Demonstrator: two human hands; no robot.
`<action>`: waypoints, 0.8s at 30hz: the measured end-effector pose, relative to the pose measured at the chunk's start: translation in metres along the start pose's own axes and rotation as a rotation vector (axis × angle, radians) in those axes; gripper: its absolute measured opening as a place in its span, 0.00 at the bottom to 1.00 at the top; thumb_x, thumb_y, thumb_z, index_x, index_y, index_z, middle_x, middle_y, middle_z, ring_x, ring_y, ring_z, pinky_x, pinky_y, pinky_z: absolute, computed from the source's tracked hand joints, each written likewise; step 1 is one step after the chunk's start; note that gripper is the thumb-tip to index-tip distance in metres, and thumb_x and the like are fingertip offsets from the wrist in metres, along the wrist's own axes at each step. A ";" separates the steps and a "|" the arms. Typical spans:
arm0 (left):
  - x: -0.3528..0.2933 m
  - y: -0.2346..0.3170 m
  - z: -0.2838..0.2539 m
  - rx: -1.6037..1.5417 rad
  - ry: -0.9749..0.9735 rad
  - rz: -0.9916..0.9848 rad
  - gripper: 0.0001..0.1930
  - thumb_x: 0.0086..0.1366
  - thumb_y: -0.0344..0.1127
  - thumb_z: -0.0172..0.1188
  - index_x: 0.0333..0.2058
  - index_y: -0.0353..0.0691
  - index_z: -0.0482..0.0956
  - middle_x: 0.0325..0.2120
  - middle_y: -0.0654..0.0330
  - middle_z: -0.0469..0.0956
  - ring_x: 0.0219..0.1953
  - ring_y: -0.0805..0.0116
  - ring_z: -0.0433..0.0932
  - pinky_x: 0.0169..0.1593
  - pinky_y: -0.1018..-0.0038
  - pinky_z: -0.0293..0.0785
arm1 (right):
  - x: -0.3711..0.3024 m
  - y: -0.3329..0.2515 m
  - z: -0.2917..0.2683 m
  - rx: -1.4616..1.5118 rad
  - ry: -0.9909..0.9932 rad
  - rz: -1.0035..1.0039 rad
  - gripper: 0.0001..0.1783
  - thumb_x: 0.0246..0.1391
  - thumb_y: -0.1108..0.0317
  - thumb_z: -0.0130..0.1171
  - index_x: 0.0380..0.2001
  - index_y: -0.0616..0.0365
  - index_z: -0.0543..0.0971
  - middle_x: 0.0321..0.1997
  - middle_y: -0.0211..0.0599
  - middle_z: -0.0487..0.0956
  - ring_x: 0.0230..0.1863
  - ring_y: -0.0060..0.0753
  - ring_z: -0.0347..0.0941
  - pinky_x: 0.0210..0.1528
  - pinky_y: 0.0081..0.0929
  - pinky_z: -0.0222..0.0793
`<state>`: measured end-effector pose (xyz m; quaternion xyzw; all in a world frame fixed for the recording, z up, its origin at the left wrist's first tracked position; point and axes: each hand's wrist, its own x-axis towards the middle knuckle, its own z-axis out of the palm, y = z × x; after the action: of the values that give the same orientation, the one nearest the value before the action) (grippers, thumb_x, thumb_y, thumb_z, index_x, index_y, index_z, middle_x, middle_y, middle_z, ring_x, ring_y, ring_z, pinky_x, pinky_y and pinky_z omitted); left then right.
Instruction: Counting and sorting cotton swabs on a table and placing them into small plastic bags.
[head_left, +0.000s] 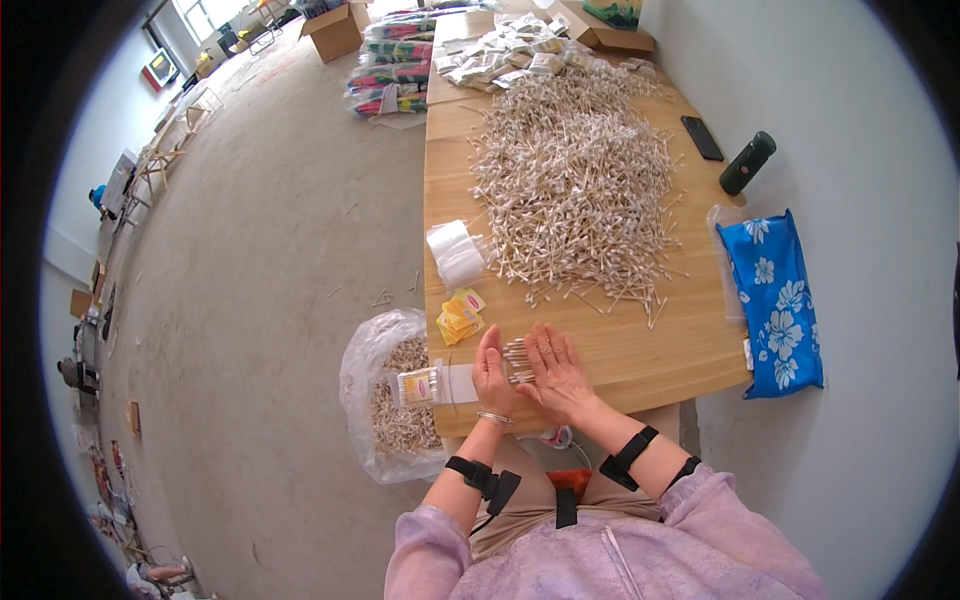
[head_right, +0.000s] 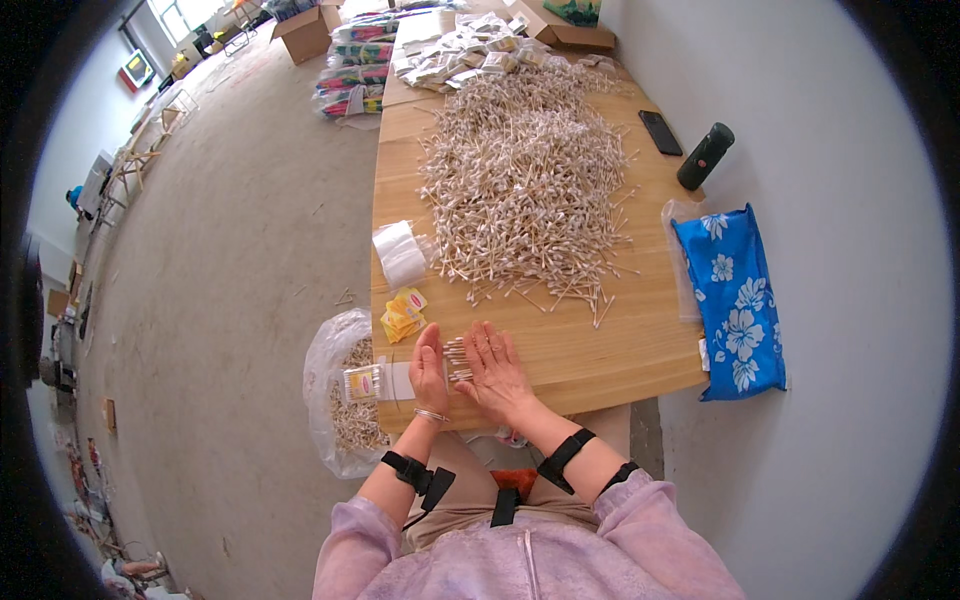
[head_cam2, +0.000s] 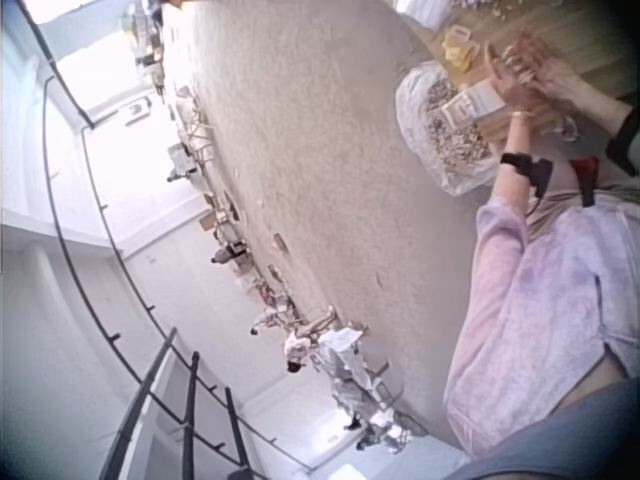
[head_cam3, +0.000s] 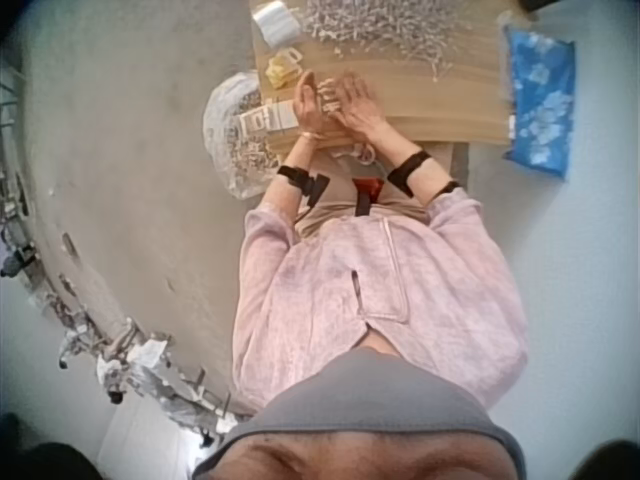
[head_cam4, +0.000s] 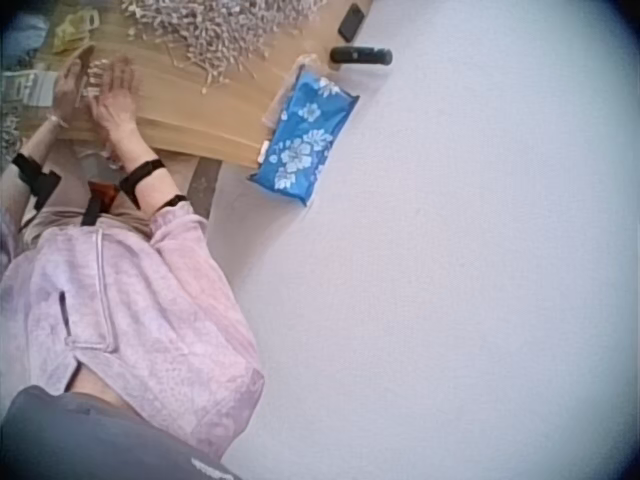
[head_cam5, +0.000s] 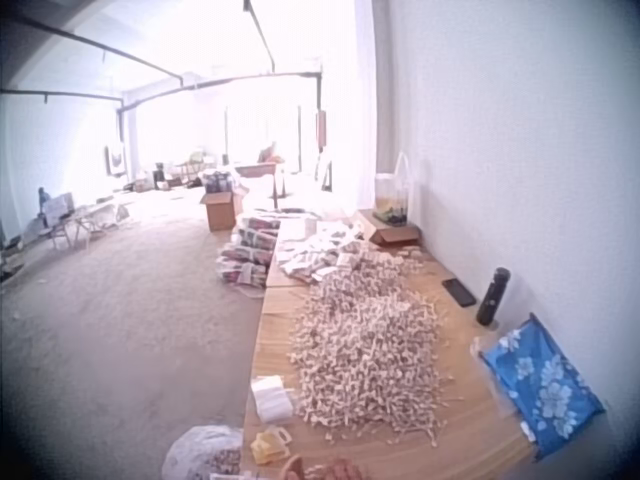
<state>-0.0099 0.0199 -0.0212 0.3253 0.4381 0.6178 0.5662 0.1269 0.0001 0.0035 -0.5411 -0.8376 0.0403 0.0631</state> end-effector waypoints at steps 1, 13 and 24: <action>-0.001 0.004 0.007 -0.019 0.021 -0.031 0.24 0.73 0.42 0.40 0.59 0.30 0.61 0.60 0.53 0.62 0.63 0.63 0.60 0.66 0.69 0.54 | -0.001 0.002 -0.004 0.001 0.022 0.018 0.51 0.51 0.38 0.50 0.66 0.62 0.47 0.72 0.48 0.42 0.74 0.45 0.32 0.72 0.45 0.27; 0.004 0.000 -0.006 -0.044 0.050 -0.019 0.24 0.72 0.42 0.41 0.59 0.31 0.61 0.60 0.53 0.62 0.63 0.64 0.59 0.66 0.69 0.53 | 0.003 -0.005 -0.010 0.010 -0.144 -0.097 0.49 0.53 0.36 0.45 0.66 0.62 0.49 0.72 0.48 0.45 0.74 0.45 0.33 0.72 0.44 0.26; 0.013 -0.005 -0.010 -0.013 0.061 -0.005 0.23 0.73 0.42 0.39 0.60 0.31 0.60 0.61 0.53 0.61 0.64 0.63 0.58 0.66 0.69 0.52 | 0.014 -0.002 -0.005 0.140 0.057 0.025 0.38 0.55 0.49 0.53 0.64 0.54 0.57 0.71 0.46 0.45 0.73 0.47 0.35 0.71 0.49 0.28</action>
<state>-0.0190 0.0304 -0.0311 0.3017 0.4519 0.6288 0.5563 0.1205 0.0119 0.0092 -0.5466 -0.8238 0.0840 0.1243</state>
